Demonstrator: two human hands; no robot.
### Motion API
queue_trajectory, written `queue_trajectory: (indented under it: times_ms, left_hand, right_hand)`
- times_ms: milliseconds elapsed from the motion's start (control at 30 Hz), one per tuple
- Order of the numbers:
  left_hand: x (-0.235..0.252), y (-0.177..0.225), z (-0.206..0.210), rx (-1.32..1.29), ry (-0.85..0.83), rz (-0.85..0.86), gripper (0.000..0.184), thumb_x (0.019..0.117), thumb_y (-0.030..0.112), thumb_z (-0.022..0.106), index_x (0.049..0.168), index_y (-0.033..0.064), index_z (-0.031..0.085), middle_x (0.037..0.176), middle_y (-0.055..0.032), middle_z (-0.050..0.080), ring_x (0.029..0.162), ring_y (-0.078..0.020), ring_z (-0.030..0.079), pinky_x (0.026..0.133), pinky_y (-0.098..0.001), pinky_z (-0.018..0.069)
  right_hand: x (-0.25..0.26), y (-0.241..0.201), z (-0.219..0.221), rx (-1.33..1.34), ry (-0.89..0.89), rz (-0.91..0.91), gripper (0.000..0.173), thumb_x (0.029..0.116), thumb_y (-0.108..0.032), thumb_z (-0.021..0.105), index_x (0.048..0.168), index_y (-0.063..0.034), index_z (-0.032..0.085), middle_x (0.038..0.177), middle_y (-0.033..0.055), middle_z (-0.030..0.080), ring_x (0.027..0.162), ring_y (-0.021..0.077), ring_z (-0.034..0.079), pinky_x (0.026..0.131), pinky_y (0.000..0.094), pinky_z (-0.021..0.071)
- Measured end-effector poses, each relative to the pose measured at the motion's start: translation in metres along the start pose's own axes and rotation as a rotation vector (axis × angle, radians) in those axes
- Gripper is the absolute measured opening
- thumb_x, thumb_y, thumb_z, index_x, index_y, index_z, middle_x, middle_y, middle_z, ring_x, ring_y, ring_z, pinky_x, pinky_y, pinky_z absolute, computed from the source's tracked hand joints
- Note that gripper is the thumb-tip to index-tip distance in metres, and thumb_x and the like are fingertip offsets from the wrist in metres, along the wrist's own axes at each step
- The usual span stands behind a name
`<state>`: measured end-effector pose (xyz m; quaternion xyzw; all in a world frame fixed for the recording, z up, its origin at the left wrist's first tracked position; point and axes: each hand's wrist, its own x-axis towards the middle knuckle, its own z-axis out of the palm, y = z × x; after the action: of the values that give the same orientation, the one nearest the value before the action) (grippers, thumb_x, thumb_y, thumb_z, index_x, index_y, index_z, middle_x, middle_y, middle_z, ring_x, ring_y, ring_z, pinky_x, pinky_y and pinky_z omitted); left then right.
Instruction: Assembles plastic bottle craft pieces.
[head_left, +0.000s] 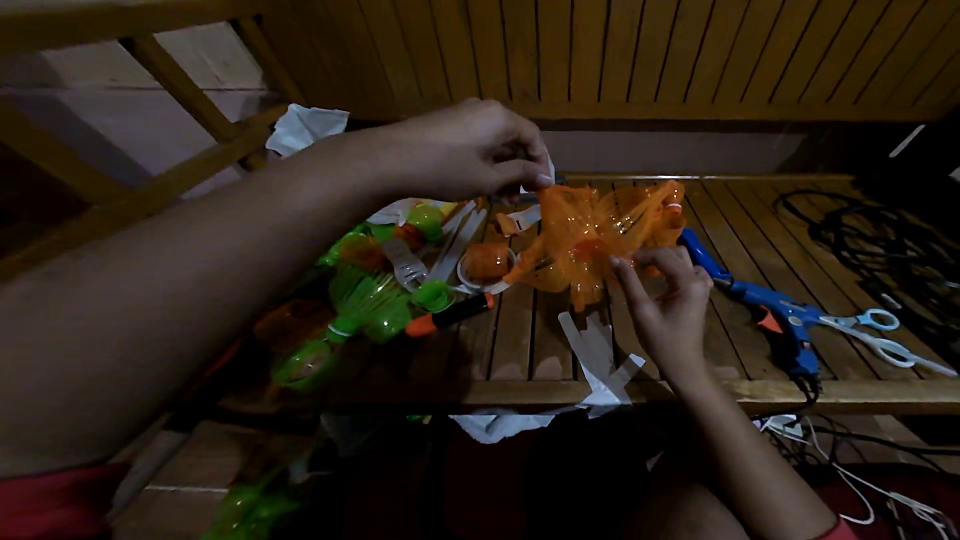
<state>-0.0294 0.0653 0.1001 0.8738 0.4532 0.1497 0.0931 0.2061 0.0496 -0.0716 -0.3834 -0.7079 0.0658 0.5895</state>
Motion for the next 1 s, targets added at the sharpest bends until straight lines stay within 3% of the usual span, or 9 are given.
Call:
queue_trajectory:
  times_ms: [133,267,367,500,567,600,667,800,1000]
  left_hand:
    - [0.001,-0.014,0.009,0.101,-0.040,0.072,0.022,0.1070,0.020,0.052,0.103,0.0047,0.067,0.076,0.0013,0.063,0.065,-0.0024,0.060,0.065,-0.0207,0.0523]
    - [0.006,-0.024,0.013,0.191,-0.076,0.073,0.038,0.1110,0.028,0.040,0.102,0.0032,0.068,0.080,-0.0050,0.063,0.072,-0.0155,0.062,0.070,-0.0393,0.0528]
    - [0.005,-0.026,0.003,0.072,0.024,-0.045,0.044,0.1131,0.026,0.031,0.118,-0.0025,0.064,0.102,-0.0148,0.067,0.089,-0.0213,0.066,0.084,-0.0437,0.0552]
    - [-0.012,-0.026,0.006,-0.229,0.426,-0.244,0.051,0.1139,0.033,0.024,0.131,-0.0038,0.055,0.115,-0.0170,0.065,0.092,-0.0168,0.066,0.084,-0.0354,0.0547]
    - [-0.015,-0.054,0.030,-0.339,0.650,-0.241,0.054,0.1133,0.036,0.022,0.127,-0.0013,0.058,0.108,-0.0083,0.067,0.083,-0.0074,0.066,0.076,-0.0282,0.0566]
    - [-0.017,-0.068,0.047,-0.377,0.712,-0.240,0.055,0.1132,0.036,0.021,0.127,-0.0026,0.059,0.109,-0.0104,0.068,0.085,-0.0092,0.067,0.077,-0.0301,0.0567]
    - [-0.017,-0.088,0.085,-0.440,0.791,-0.263,0.055,0.1133,0.033,0.022,0.125,-0.0056,0.059,0.112,-0.0151,0.068,0.087,-0.0132,0.067,0.079,-0.0333,0.0559]
    - [-0.007,-0.102,0.144,-0.580,0.877,-0.263,0.047,0.1131,0.029,0.028,0.123,-0.0051,0.059,0.112,-0.0120,0.067,0.091,-0.0106,0.064,0.080,-0.0297,0.0540]
    - [0.014,-0.098,0.161,-0.643,0.891,-0.230,0.035,0.1111,0.021,0.041,0.121,-0.0057,0.061,0.110,-0.0122,0.068,0.088,-0.0094,0.064,0.077,-0.0270,0.0537]
  right_hand:
    - [0.000,0.001,0.000,-0.022,-0.033,0.017,0.015,0.0946,-0.017,0.069,0.093,-0.0030,0.073,0.092,0.0083,0.070,0.093,0.0223,0.063,0.090,0.0574,0.0363]
    - [0.001,0.005,-0.002,0.027,-0.086,0.090,0.015,0.0947,-0.017,0.069,0.094,-0.0025,0.073,0.094,0.0092,0.071,0.095,0.0241,0.065,0.092,0.0622,0.0365]
    - [0.007,0.008,-0.005,0.089,-0.089,0.247,0.020,0.0971,-0.020,0.069,0.096,0.0002,0.072,0.097,0.0123,0.071,0.095,0.0264,0.064,0.089,0.0582,0.0419]
    - [0.032,0.022,-0.003,0.200,0.014,0.330,0.023,0.0988,-0.017,0.067,0.102,0.0048,0.070,0.095,0.0112,0.069,0.083,0.0119,0.061,0.079,0.0329,0.0515]
    - [0.056,0.035,0.003,0.298,0.094,0.348,0.019,0.0977,-0.014,0.068,0.099,0.0040,0.071,0.091,0.0063,0.070,0.081,0.0046,0.062,0.078,0.0244,0.0529]
    - [0.070,0.039,0.006,0.359,0.129,0.373,0.017,0.0977,-0.013,0.068,0.099,0.0037,0.071,0.089,0.0043,0.070,0.080,0.0027,0.063,0.077,0.0221,0.0530]
    - [0.095,0.046,0.011,0.452,0.178,0.403,0.017,0.0986,-0.013,0.067,0.099,0.0034,0.071,0.089,0.0028,0.070,0.080,0.0027,0.063,0.078,0.0226,0.0528]
    - [0.132,0.063,0.022,0.480,0.237,0.336,0.015,0.0975,-0.011,0.068,0.098,0.0032,0.072,0.086,0.0029,0.070,0.078,0.0025,0.063,0.076,0.0210,0.0535]
    - [0.151,0.078,0.035,0.492,0.262,0.398,0.016,0.0986,-0.012,0.067,0.099,0.0036,0.071,0.086,0.0044,0.068,0.077,0.0044,0.062,0.074,0.0223,0.0528]
